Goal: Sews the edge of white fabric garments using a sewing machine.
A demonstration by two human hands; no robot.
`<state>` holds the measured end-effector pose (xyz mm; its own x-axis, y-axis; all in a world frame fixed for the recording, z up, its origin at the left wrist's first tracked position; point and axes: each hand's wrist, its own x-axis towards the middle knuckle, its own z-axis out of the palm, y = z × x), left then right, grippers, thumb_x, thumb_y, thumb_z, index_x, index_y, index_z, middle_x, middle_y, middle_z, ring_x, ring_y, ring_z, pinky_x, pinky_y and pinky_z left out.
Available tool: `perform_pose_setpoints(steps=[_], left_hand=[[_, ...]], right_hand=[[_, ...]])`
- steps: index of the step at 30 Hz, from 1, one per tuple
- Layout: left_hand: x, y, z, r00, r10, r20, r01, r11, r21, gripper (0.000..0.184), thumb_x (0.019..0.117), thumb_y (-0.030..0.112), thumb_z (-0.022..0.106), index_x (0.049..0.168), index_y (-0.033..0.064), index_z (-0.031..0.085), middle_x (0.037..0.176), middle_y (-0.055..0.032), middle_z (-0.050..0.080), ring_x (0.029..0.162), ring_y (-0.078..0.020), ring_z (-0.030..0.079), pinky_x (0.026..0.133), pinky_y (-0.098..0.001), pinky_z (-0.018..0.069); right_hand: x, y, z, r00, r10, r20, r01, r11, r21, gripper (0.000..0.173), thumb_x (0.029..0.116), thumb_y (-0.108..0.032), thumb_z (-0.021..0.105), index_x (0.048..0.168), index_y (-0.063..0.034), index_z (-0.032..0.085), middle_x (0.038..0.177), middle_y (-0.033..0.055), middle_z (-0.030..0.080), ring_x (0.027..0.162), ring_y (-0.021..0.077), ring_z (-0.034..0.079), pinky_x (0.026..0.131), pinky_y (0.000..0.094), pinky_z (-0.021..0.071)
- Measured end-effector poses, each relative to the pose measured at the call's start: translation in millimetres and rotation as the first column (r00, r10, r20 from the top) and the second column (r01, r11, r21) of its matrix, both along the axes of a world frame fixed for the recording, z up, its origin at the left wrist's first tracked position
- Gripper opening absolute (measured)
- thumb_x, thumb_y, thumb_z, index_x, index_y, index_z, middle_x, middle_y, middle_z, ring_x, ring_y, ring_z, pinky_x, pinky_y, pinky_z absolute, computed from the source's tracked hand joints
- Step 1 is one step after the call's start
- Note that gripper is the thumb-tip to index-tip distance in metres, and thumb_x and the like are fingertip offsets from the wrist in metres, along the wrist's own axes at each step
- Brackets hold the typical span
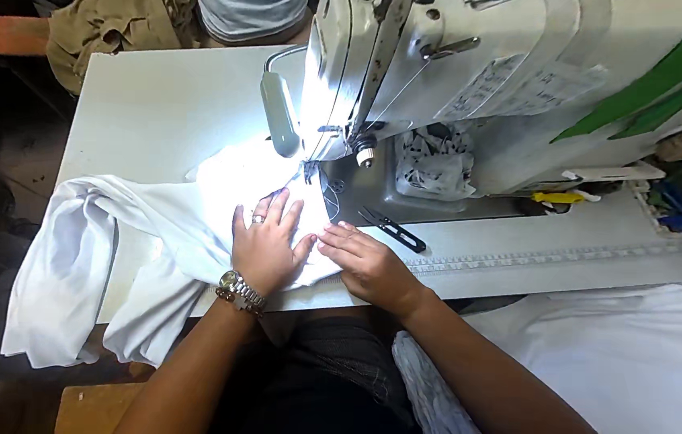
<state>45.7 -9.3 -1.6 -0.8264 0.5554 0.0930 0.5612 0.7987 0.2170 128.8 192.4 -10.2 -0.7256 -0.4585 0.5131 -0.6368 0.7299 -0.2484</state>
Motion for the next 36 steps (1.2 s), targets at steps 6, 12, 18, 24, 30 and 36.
perform_pose_setpoints(steps=[6,12,18,24,30,36], left_hand=[[-7.1,1.4,-0.9,1.000,-0.009,-0.009,0.009,0.999,0.043,0.064,0.0997,0.063,0.038,0.152,0.0289,0.050,0.163,-0.0008,0.040,0.150,-0.0276,0.037,0.117,-0.0689,0.0189],[-11.9,-0.3,3.8,0.999,-0.017,0.032,0.016,0.999,0.034,0.066,0.0999,0.065,0.036,0.154,0.0294,0.047,0.164,0.0009,0.038,0.152,-0.0257,0.033,0.119,-0.0679,0.0163],[-21.0,-0.4,5.0,0.999,-0.028,0.025,0.027,0.999,0.019,0.066,0.0998,0.066,0.035,0.155,0.0305,0.047,0.165,0.0021,0.036,0.153,-0.0247,0.031,0.119,-0.0678,0.0161],[-29.5,0.0,7.1,0.997,-0.040,0.060,0.038,0.999,0.030,0.066,0.0995,0.065,0.038,0.155,0.0294,0.046,0.166,0.0026,0.034,0.154,-0.0244,0.028,0.120,-0.0683,0.0128],[-38.9,0.6,13.7,0.995,-0.053,0.090,0.052,0.999,0.012,0.066,0.0996,0.064,0.039,0.156,0.0295,0.045,0.167,0.0037,0.032,0.155,-0.0239,0.027,0.120,-0.0677,0.0119],[-51.2,1.4,14.1,0.993,-0.073,0.092,0.069,0.996,0.050,0.066,0.0990,0.063,0.043,0.155,0.0283,0.047,0.166,0.0028,0.033,0.154,-0.0251,0.027,0.120,-0.0684,0.0110]], right_hand=[[-1.8,-3.8,1.3,0.998,-0.049,0.033,0.050,0.998,-0.048,0.034,0.0890,0.002,0.051,0.114,0.0020,0.074,0.125,0.0194,0.071,0.124,0.0340,0.065,0.112,0.0451,0.0464],[-4.0,-7.3,0.3,0.997,-0.066,0.027,0.067,0.996,-0.055,0.033,0.0891,0.001,0.052,0.113,0.0030,0.074,0.124,0.0200,0.071,0.124,0.0346,0.064,0.113,0.0434,0.0452],[-8.5,-13.0,-0.3,0.992,-0.121,0.022,0.122,0.990,-0.073,0.031,0.0885,0.003,0.054,0.111,0.0032,0.075,0.123,0.0204,0.071,0.123,0.0344,0.065,0.111,0.0428,0.0470],[-13.6,-17.2,0.3,0.987,-0.153,0.038,0.156,0.984,-0.083,0.031,0.0886,0.005,0.053,0.111,0.0034,0.075,0.123,0.0202,0.071,0.124,0.0345,0.065,0.111,0.0424,0.0469],[-19.6,-22.6,0.2,0.979,-0.197,0.049,0.202,0.974,-0.107,0.031,0.0874,0.007,0.055,0.110,0.0036,0.075,0.123,0.0200,0.071,0.122,0.0350,0.066,0.110,0.0444,0.0479],[-28.6,-25.2,2.8,0.971,-0.227,0.070,0.233,0.967,-0.103,0.031,0.0872,0.007,0.055,0.110,0.0044,0.075,0.122,0.0210,0.071,0.123,0.0359,0.065,0.110,0.0437,0.0481]])
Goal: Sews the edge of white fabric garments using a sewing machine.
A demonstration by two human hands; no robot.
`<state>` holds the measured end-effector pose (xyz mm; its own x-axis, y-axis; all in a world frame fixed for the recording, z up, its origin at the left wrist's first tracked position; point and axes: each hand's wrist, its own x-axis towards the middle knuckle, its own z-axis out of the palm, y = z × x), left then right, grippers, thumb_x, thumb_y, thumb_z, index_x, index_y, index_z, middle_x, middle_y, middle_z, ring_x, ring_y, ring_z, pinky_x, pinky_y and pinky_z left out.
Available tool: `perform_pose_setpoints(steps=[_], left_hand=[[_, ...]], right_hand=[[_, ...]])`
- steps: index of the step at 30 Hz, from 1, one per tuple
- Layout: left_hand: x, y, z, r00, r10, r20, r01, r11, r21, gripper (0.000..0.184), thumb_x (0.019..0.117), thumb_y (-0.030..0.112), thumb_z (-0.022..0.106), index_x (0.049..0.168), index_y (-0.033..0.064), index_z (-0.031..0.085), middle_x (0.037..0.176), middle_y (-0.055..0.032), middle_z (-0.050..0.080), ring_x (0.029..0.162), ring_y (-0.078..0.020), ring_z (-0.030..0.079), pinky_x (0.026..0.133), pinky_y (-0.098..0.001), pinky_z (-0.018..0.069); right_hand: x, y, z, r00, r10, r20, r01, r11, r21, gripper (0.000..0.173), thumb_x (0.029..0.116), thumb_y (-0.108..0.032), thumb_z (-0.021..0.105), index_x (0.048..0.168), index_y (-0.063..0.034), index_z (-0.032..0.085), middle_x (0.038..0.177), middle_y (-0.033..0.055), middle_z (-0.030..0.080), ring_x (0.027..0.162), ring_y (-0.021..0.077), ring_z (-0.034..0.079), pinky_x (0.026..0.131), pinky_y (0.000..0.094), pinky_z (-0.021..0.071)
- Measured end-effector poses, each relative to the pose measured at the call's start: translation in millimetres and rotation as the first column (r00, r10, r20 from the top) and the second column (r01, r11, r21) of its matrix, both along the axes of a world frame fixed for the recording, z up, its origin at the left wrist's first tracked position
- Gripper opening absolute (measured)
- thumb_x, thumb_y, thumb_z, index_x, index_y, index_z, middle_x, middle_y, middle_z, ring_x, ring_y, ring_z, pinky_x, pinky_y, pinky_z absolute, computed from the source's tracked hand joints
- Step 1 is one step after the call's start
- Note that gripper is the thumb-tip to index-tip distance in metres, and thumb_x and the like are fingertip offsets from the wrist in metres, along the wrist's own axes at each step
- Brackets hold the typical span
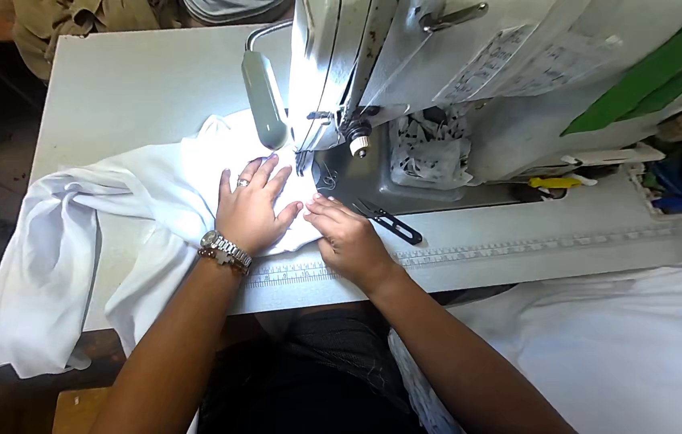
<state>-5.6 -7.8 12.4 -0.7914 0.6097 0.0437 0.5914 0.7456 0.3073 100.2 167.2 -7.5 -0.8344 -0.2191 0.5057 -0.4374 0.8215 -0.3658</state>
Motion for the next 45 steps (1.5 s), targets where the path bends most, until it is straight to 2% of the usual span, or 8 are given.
perform_pose_setpoints(steps=[15,17,20,25,29,31,35,45], left_hand=[[-30.2,-3.5,6.3,0.994,-0.102,0.027,0.103,0.995,-0.007,0.065,0.0998,0.058,0.048,0.156,0.0259,0.045,0.162,-0.0067,0.040,0.153,-0.0320,0.030,0.118,-0.0713,0.0117],[-19.9,-13.9,6.6,0.973,-0.152,-0.172,0.160,0.987,0.032,0.047,0.0982,0.050,0.055,0.129,0.0166,0.067,0.134,-0.0119,0.063,0.128,-0.0369,0.055,0.104,-0.0665,0.0348],[1.8,-37.0,20.1,0.916,-0.273,-0.293,0.269,0.962,-0.057,0.040,0.1013,0.043,0.052,0.087,0.0102,0.069,0.082,-0.0105,0.067,0.093,-0.0354,0.065,0.095,-0.0614,0.0384],[50.2,-45.7,60.3,0.869,-0.465,-0.171,0.473,0.881,0.010,0.036,0.1015,0.038,0.055,0.080,0.0134,0.069,0.066,-0.0020,0.063,0.070,-0.0218,0.064,0.101,-0.0591,0.0371],[60.3,-20.4,62.5,0.853,-0.514,-0.092,0.511,0.784,0.354,0.026,0.1022,0.028,0.054,0.089,0.0129,0.071,0.073,0.0030,0.064,0.074,-0.0102,0.062,0.097,-0.0444,0.0445],[52.3,-11.1,48.3,0.935,-0.338,-0.111,0.354,0.856,0.376,0.027,0.1053,0.028,0.050,0.111,0.0117,0.071,0.089,-0.0021,0.070,0.086,-0.0164,0.066,0.095,-0.0476,0.0482],[41.2,-13.4,3.6,0.994,0.002,-0.114,-0.004,1.000,-0.017,0.052,0.1053,0.053,0.034,0.147,0.0319,0.056,0.154,-0.0023,0.052,0.147,-0.0325,0.041,0.115,-0.0784,0.0070],[46.5,-10.9,-11.1,0.990,0.071,-0.119,-0.071,0.997,0.003,0.069,0.0958,0.073,0.039,0.149,0.0323,0.054,0.159,0.0015,0.046,0.151,-0.0295,0.034,0.117,-0.0757,0.0062]], right_hand=[[-21.5,-13.7,4.1,0.997,-0.079,0.024,0.078,0.997,0.017,0.029,0.0856,0.009,0.056,0.109,0.0077,0.074,0.122,0.0237,0.071,0.122,0.0394,0.065,0.109,0.0468,0.0485],[-22.7,-13.2,3.0,0.996,-0.084,0.023,0.084,0.996,0.024,0.029,0.0859,0.009,0.056,0.108,0.0072,0.074,0.123,0.0231,0.071,0.122,0.0384,0.065,0.109,0.0463,0.0486],[-23.6,-11.5,-0.4,0.994,-0.098,0.047,0.097,0.994,0.041,0.028,0.0882,0.006,0.056,0.109,0.0058,0.074,0.125,0.0216,0.070,0.125,0.0363,0.064,0.111,0.0465,0.0472],[-26.0,-8.5,-2.1,0.998,-0.056,-0.005,0.056,0.995,0.082,0.028,0.0883,0.008,0.056,0.108,0.0044,0.075,0.120,0.0208,0.072,0.121,0.0371,0.066,0.111,0.0498,0.0469],[-4.5,-9.6,-4.5,0.991,0.087,-0.102,-0.084,0.996,0.030,0.015,0.0929,-0.004,0.063,0.100,0.0040,0.073,0.103,0.0200,0.073,0.108,0.0348,0.070,0.107,0.0491,0.0492],[17.4,-15.5,-2.1,0.986,0.103,-0.134,-0.098,0.994,0.043,0.012,0.0891,-0.004,0.063,0.095,0.0014,0.072,0.098,0.0179,0.072,0.101,0.0327,0.070,0.096,0.0441,0.0549],[49.1,-8.4,-5.7,0.985,0.139,-0.101,-0.134,0.989,0.059,0.026,0.0914,0.002,0.055,0.108,0.0028,0.075,0.118,0.0185,0.073,0.122,0.0328,0.066,0.113,0.0470,0.0451],[55.0,0.2,-12.2,0.996,0.087,-0.004,-0.087,0.996,0.008,0.029,0.0909,-0.003,0.054,0.110,0.0008,0.075,0.126,0.0168,0.071,0.129,0.0312,0.062,0.116,0.0442,0.0429]])
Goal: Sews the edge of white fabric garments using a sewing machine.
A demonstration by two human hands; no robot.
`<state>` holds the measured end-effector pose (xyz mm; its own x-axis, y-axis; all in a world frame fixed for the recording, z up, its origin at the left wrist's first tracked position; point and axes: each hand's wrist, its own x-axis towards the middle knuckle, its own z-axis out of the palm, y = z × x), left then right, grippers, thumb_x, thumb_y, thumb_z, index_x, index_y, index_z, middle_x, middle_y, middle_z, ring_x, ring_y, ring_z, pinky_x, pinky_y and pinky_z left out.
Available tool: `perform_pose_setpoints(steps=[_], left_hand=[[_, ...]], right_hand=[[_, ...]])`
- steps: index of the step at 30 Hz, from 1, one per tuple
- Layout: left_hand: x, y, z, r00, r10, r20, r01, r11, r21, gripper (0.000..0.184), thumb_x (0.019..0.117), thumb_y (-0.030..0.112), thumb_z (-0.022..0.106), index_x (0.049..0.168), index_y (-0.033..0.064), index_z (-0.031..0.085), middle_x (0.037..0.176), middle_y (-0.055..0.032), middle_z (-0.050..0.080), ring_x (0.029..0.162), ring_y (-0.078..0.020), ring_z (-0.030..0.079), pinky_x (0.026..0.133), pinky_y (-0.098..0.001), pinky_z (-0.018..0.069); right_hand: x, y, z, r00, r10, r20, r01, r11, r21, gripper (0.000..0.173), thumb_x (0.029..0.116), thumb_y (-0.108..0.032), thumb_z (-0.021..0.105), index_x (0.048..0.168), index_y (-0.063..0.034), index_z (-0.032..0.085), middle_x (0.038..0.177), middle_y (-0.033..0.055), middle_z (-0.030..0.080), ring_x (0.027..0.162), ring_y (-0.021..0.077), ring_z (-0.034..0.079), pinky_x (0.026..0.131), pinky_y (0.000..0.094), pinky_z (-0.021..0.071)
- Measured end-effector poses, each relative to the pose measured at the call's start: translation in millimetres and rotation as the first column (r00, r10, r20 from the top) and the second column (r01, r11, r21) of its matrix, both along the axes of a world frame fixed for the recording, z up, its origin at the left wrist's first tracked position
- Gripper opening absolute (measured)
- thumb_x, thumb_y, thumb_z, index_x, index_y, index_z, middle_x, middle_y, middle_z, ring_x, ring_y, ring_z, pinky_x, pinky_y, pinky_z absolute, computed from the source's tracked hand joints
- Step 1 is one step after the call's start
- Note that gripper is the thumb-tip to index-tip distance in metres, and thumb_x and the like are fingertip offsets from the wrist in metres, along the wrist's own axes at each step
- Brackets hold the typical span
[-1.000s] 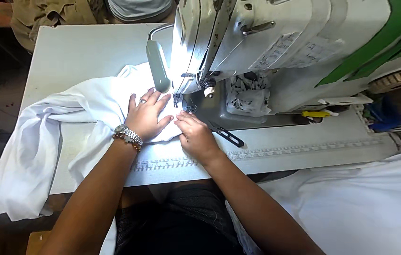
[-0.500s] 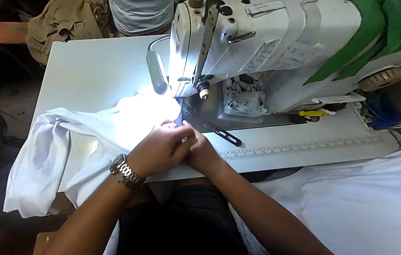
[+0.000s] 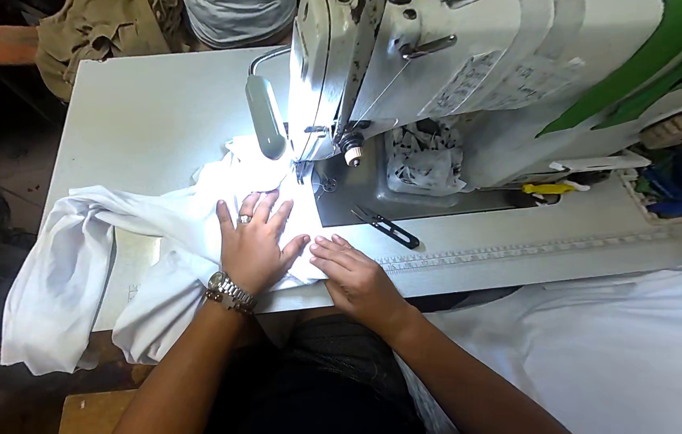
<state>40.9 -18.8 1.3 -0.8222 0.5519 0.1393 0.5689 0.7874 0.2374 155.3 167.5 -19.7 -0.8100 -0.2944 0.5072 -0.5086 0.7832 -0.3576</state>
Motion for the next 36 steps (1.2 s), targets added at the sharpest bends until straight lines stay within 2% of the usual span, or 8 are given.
perform_pose_setpoints(steps=[5,20,27,30,32,33,34,36], left_hand=[[-17.0,4.9,4.7,0.998,-0.016,0.060,0.018,0.999,-0.032,0.072,0.0953,0.075,0.038,0.153,0.0337,0.049,0.163,0.0038,0.039,0.154,-0.0277,0.028,0.118,-0.0746,0.0025],[-57.2,8.5,16.2,0.987,-0.029,0.160,0.037,0.998,-0.043,0.070,0.0951,0.072,0.044,0.155,0.0348,0.046,0.165,0.0046,0.035,0.156,-0.0275,0.022,0.119,-0.0728,-0.0007],[-78.1,11.5,14.0,0.983,-0.056,0.175,0.060,0.998,-0.017,0.071,0.0939,0.073,0.046,0.154,0.0349,0.048,0.164,0.0042,0.037,0.156,-0.0275,0.023,0.118,-0.0732,-0.0017],[-85.5,11.1,19.3,0.979,-0.061,0.196,0.068,0.997,-0.027,0.068,0.0959,0.069,0.049,0.152,0.0309,0.051,0.164,0.0008,0.037,0.156,-0.0292,0.022,0.119,-0.0722,-0.0002],[-87.1,6.1,21.8,0.988,-0.074,0.139,0.079,0.996,-0.029,0.061,0.0973,0.062,0.052,0.147,0.0263,0.056,0.154,-0.0046,0.049,0.148,-0.0333,0.036,0.118,-0.0717,0.0132],[-85.5,0.9,23.5,0.994,-0.087,0.059,0.089,0.996,-0.032,0.056,0.0976,0.057,0.054,0.141,0.0220,0.061,0.139,-0.0089,0.059,0.137,-0.0361,0.047,0.114,-0.0696,0.0251],[-82.1,-6.5,25.9,0.993,-0.113,-0.038,0.112,0.993,-0.042,0.049,0.0978,0.053,0.054,0.129,0.0172,0.068,0.118,-0.0116,0.066,0.122,-0.0375,0.056,0.108,-0.0651,0.0341],[-71.1,-25.8,35.1,0.961,-0.226,-0.158,0.217,0.974,-0.072,0.041,0.1007,0.044,0.054,0.094,0.0080,0.071,0.089,-0.0134,0.067,0.104,-0.0396,0.061,0.102,-0.0632,0.0361]], right_hand=[[-12.8,-1.3,4.1,0.999,-0.049,0.007,0.050,0.999,-0.019,0.030,0.0886,0.001,0.054,0.109,0.0012,0.075,0.125,0.0174,0.071,0.127,0.0311,0.063,0.114,0.0434,0.0448],[-46.7,-9.8,7.8,0.993,-0.113,0.021,0.113,0.994,-0.003,0.025,0.0900,0.004,0.056,0.107,0.0026,0.075,0.122,0.0190,0.072,0.124,0.0339,0.065,0.111,0.0462,0.0480],[-62.2,-13.1,7.6,0.989,-0.149,0.027,0.149,0.989,-0.012,0.024,0.0893,0.005,0.057,0.105,0.0024,0.075,0.121,0.0186,0.072,0.123,0.0333,0.066,0.110,0.0457,0.0487],[-75.7,-14.7,10.0,0.987,-0.158,0.023,0.158,0.987,-0.006,0.023,0.0898,0.005,0.058,0.105,0.0046,0.075,0.121,0.0205,0.072,0.122,0.0357,0.066,0.109,0.0469,0.0487],[-80.8,-15.7,13.1,0.985,-0.166,0.045,0.167,0.986,-0.007,0.022,0.0904,0.006,0.059,0.105,0.0058,0.075,0.122,0.0212,0.071,0.123,0.0361,0.065,0.110,0.0462,0.0481],[-82.6,-15.1,12.8,0.984,-0.169,0.049,0.170,0.985,-0.011,0.022,0.0904,0.006,0.058,0.105,0.0056,0.075,0.122,0.0209,0.071,0.124,0.0355,0.065,0.111,0.0457,0.0478],[-83.4,-14.3,12.1,0.984,-0.171,0.052,0.172,0.985,-0.014,0.022,0.0906,0.006,0.058,0.105,0.0051,0.075,0.122,0.0204,0.071,0.124,0.0347,0.065,0.111,0.0455,0.0477],[-83.6,-12.9,11.2,0.984,-0.171,0.056,0.172,0.985,-0.011,0.022,0.0920,0.004,0.057,0.104,0.0041,0.075,0.122,0.0195,0.071,0.124,0.0336,0.065,0.111,0.0454,0.0478]])
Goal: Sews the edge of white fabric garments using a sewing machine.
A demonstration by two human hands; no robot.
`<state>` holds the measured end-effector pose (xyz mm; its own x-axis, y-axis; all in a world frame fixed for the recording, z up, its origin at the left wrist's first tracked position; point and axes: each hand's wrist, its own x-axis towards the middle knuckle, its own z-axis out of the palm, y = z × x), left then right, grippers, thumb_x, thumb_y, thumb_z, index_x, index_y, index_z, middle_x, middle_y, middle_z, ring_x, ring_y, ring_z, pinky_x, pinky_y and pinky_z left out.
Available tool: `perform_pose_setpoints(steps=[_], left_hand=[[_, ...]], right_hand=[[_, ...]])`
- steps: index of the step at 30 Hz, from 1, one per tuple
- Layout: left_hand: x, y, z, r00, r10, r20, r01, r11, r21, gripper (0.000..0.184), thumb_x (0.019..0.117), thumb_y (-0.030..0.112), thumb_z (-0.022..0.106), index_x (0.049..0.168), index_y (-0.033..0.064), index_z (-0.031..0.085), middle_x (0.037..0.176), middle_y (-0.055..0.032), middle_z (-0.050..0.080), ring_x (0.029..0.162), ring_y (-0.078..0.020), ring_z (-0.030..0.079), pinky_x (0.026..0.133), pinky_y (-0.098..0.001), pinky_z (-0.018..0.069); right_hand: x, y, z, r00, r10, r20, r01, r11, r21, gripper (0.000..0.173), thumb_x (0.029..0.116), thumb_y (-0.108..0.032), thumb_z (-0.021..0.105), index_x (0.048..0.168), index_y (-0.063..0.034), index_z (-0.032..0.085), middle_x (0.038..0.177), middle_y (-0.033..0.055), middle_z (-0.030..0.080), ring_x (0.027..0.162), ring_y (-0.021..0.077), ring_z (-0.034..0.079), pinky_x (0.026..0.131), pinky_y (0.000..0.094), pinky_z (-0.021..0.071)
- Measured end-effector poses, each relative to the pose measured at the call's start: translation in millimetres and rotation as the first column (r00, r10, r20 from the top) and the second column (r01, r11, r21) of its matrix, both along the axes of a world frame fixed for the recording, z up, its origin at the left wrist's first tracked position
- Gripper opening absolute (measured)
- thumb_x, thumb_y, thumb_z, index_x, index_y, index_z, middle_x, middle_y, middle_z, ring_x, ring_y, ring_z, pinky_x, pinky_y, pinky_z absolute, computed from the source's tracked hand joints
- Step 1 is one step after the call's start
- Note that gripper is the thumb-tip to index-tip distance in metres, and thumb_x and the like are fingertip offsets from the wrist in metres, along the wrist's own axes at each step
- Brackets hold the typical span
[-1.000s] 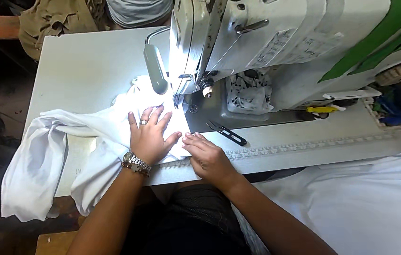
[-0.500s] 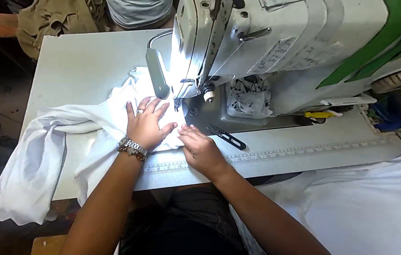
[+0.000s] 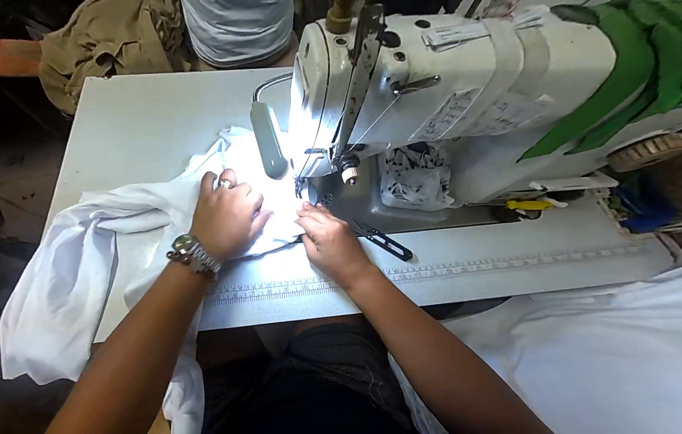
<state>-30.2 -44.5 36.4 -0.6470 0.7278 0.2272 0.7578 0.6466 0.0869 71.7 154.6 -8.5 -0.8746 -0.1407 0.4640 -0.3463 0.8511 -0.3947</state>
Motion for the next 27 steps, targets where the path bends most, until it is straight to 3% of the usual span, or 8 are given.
perform_pose_setpoints(steps=[2,4,9,11,13,14,16,27], left_hand=[[17.4,-16.4,14.1,0.990,-0.136,-0.024,0.136,0.991,-0.005,0.043,0.1019,0.041,0.054,0.079,0.0077,0.070,0.085,-0.0117,0.066,0.106,-0.0399,0.061,0.107,-0.0701,0.0292],[40.8,-21.3,30.8,0.962,-0.271,-0.018,0.272,0.961,0.042,0.041,0.1008,0.038,0.053,0.076,0.0105,0.071,0.088,-0.0090,0.068,0.106,-0.0366,0.062,0.108,-0.0710,0.0284],[84.1,4.5,43.5,0.862,-0.486,0.142,0.433,0.854,0.289,0.031,0.0999,0.030,0.058,0.081,0.0098,0.072,0.071,-0.0003,0.065,0.074,-0.0143,0.067,0.101,-0.0442,0.0507],[79.5,14.5,29.8,0.913,-0.374,0.160,0.303,0.888,0.347,0.025,0.1020,0.029,0.056,0.096,0.0096,0.071,0.081,-0.0016,0.068,0.081,-0.0151,0.068,0.100,-0.0466,0.0507],[71.8,20.9,7.1,0.980,-0.157,0.124,0.124,0.962,0.243,0.036,0.1059,0.039,0.047,0.121,0.0187,0.072,0.113,-0.0022,0.073,0.112,-0.0221,0.067,0.115,-0.0617,0.0323],[69.9,21.8,-4.7,0.991,-0.049,0.128,0.029,0.988,0.153,0.044,0.1071,0.045,0.040,0.133,0.0235,0.068,0.133,-0.0035,0.067,0.131,-0.0276,0.058,0.118,-0.0697,0.0189],[73.0,22.4,-23.3,0.986,0.120,0.119,-0.127,0.990,0.054,0.051,0.1064,0.053,0.034,0.141,0.0296,0.063,0.150,-0.0054,0.056,0.144,-0.0334,0.045,0.118,-0.0748,0.0058],[67.8,25.4,-34.4,0.965,0.214,0.150,-0.222,0.974,0.042,0.053,0.1039,0.057,0.037,0.148,0.0336,0.056,0.158,-0.0017,0.047,0.149,-0.0297,0.038,0.118,-0.0740,0.0032]], right_hand=[[0.3,-0.8,1.6,1.000,-0.001,0.006,0.001,1.000,-0.001,0.022,0.0919,0.004,0.056,0.104,0.0044,0.075,0.121,0.0197,0.072,0.123,0.0340,0.065,0.111,0.0467,0.0480],[-1.0,-1.9,4.0,1.000,-0.011,0.019,0.011,1.000,0.002,0.023,0.0913,0.006,0.055,0.105,0.0052,0.074,0.122,0.0205,0.071,0.124,0.0349,0.065,0.110,0.0489,0.0478],[14.0,1.6,3.2,0.988,0.118,-0.096,-0.117,0.993,0.013,0.015,0.0908,0.003,0.058,0.094,0.0058,0.072,0.107,0.0201,0.074,0.113,0.0350,0.070,0.110,0.0529,0.0474],[36.8,1.6,2.6,0.974,0.175,-0.144,-0.182,0.983,-0.038,0.016,0.0921,0.000,0.057,0.095,0.0039,0.072,0.103,0.0178,0.074,0.109,0.0308,0.071,0.111,0.0496,0.0471],[58.4,6.1,1.4,0.971,0.189,-0.145,-0.197,0.980,-0.042,0.024,0.0904,0.001,0.054,0.102,0.0032,0.074,0.112,0.0171,0.074,0.116,0.0296,0.068,0.114,0.0475,0.0442],[66.3,10.3,-0.8,0.973,0.189,-0.135,-0.194,0.981,-0.028,0.028,0.0899,0.002,0.053,0.108,0.0031,0.075,0.119,0.0172,0.073,0.121,0.0301,0.067,0.115,0.0468,0.0431],[73.9,17.3,-7.1,0.974,0.195,-0.117,-0.195,0.981,0.014,0.030,0.0917,0.001,0.053,0.112,0.0029,0.075,0.125,0.0168,0.071,0.127,0.0304,0.064,0.117,0.0435,0.0418],[60.2,14.9,-6.7,0.989,0.135,-0.057,-0.136,0.991,-0.006,0.028,0.0909,0.000,0.053,0.108,0.0025,0.075,0.124,0.0163,0.072,0.126,0.0299,0.064,0.114,0.0455,0.0448]])
